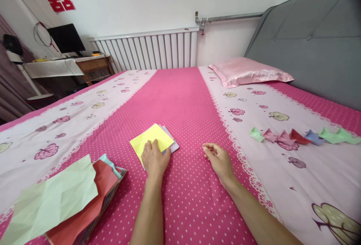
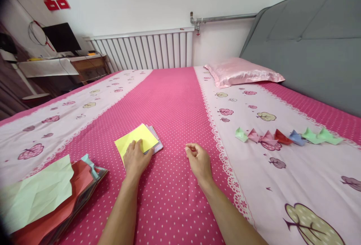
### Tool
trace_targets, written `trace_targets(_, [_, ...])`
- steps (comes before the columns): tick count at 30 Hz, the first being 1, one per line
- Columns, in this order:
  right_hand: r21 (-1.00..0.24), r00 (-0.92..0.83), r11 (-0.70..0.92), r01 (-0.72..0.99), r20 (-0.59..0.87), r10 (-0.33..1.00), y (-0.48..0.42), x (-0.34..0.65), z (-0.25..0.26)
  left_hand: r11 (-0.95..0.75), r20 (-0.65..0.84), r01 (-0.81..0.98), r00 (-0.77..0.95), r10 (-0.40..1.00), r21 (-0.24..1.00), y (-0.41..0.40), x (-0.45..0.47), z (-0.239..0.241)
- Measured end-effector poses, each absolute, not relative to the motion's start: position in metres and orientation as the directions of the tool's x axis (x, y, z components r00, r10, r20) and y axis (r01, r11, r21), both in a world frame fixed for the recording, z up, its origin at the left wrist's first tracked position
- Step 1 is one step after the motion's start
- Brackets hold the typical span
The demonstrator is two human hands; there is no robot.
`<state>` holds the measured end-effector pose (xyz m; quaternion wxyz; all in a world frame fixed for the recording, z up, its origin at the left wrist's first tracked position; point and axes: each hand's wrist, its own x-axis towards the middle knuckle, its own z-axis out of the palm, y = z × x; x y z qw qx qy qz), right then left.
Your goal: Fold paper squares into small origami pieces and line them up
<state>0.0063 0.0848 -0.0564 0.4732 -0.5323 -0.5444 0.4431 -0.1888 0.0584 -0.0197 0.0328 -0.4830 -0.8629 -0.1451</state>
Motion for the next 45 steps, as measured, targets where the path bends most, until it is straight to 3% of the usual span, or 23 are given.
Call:
trace_targets(15, [-0.982, 0.012, 0.048, 0.180, 0.051, 0.999, 0.086, 0.006, -0.058, 0.469, 0.212, 0.842, -0.526, 0.823, 0.267, 0.057, -0.188, -0.017])
trace_targets(37, [-0.977, 0.016, 0.049, 0.206, 0.053, 0.998, 0.086, 0.007, -0.059, 0.433, 0.144, 0.763, -0.555, 0.819, 0.480, 0.061, -0.202, -0.017])
trace_targets(45, [-0.979, 0.017, 0.059, 0.193, 0.064, 0.998, 0.086, 0.006, -0.058, 0.441, 0.155, 0.814, -0.526, 0.836, 0.379, 0.057, -0.201, -0.016])
